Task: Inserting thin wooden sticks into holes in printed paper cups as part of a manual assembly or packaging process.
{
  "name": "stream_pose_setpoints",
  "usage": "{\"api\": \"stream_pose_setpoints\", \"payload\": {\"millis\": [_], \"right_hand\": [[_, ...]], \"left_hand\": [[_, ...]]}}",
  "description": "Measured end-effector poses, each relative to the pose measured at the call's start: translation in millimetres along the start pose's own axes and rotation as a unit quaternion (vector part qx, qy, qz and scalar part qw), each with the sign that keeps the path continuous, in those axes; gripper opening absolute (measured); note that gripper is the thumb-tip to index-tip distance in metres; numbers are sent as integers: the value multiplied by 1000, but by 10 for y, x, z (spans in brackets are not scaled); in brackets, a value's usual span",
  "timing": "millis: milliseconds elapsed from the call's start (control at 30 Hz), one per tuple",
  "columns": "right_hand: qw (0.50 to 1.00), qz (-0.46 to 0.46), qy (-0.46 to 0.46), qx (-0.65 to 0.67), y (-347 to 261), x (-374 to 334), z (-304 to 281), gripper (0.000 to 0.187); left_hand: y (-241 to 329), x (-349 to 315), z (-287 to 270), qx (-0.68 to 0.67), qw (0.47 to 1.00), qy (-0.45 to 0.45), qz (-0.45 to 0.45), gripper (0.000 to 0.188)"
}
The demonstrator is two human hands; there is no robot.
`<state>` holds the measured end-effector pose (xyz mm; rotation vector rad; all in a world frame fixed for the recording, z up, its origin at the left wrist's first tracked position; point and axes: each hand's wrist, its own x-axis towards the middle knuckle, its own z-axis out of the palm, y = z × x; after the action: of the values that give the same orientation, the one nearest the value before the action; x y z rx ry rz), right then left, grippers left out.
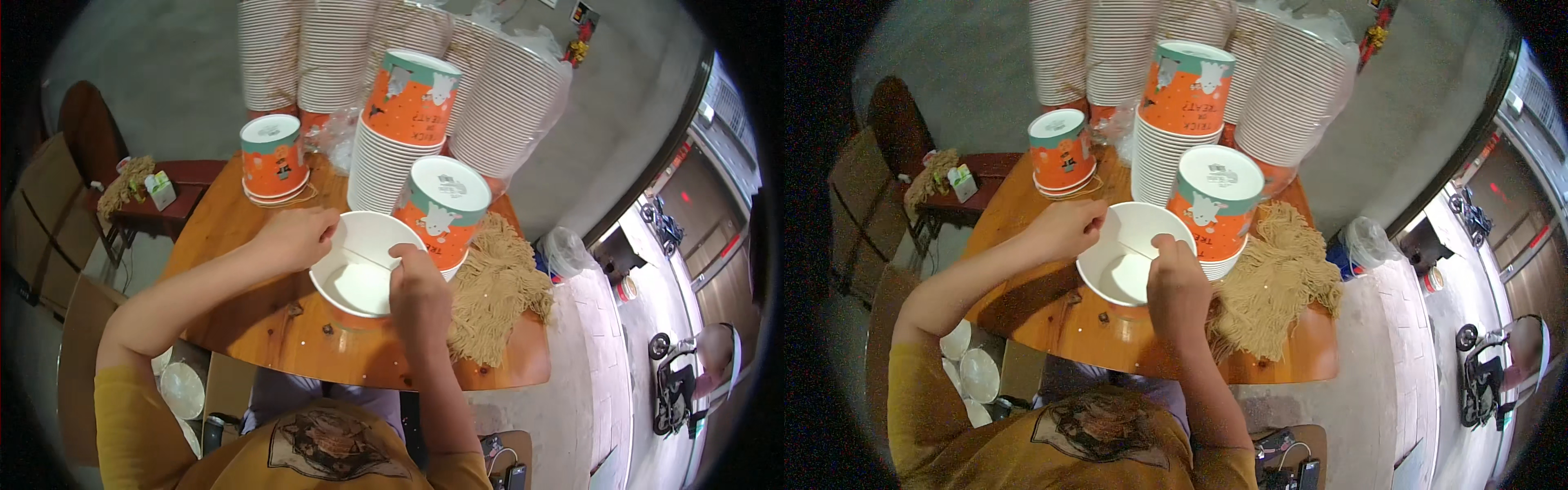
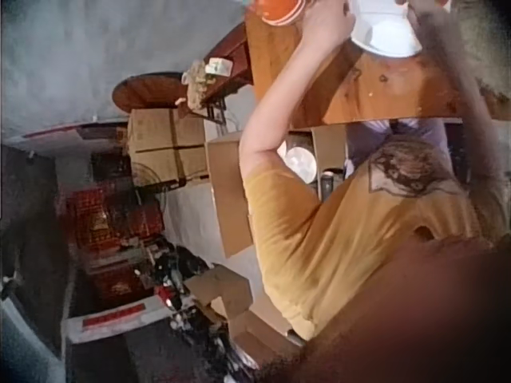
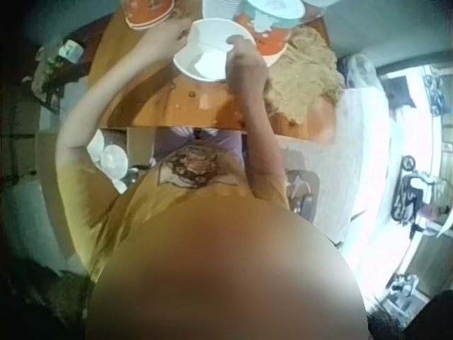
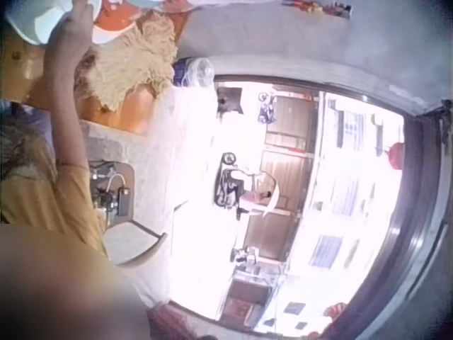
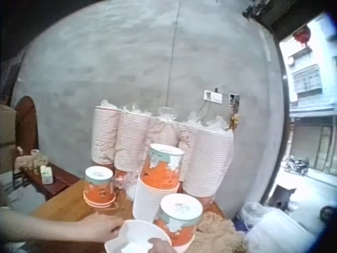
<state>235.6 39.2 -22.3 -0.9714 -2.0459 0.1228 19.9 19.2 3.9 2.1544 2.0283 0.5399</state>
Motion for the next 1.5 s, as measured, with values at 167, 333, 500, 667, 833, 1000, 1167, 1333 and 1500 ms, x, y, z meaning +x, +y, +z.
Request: {"api": "stream_pose_setpoints", "payload": {"millis": [167, 333, 500, 667, 833, 1000, 1167, 1333, 1500], "right_hand": [[999, 21, -26, -7, -64, -28, -14, 20], [927, 158, -71, 333, 7, -111, -122, 17], [794, 267, -34, 545, 66, -236, -121, 18], [671, 316, -9, 671, -8, -313, -148, 21], [576, 359, 13, 735, -125, -439, -142, 23], [537, 358, 26, 764, -377, -555, -26, 25], [581, 342, 42, 738, -412, -669, 46, 23], [578, 349, 33, 737, -348, -721, 58, 21], [603, 351, 40, 715, -311, -714, 109, 20]], "left_hand": [[-23, 31, 71, 21, 1000, 8, -9, 10], [-292, 199, 138, 36, 996, 60, 48, 8], [-562, 357, 151, 51, 991, 74, 104, 5], [-488, 243, 90, -31, 981, 142, 131, 15], [280, -421, 58, -192, 933, 281, 115, 24], [1002, -1287, 672, -615, 787, 37, 23, 49], [966, -1325, 991, -647, 761, 46, 16, 49], [827, -1401, 997, -608, 789, -28, -79, 37], [746, -1458, 1005, -598, 798, -44, -59, 23]]}}
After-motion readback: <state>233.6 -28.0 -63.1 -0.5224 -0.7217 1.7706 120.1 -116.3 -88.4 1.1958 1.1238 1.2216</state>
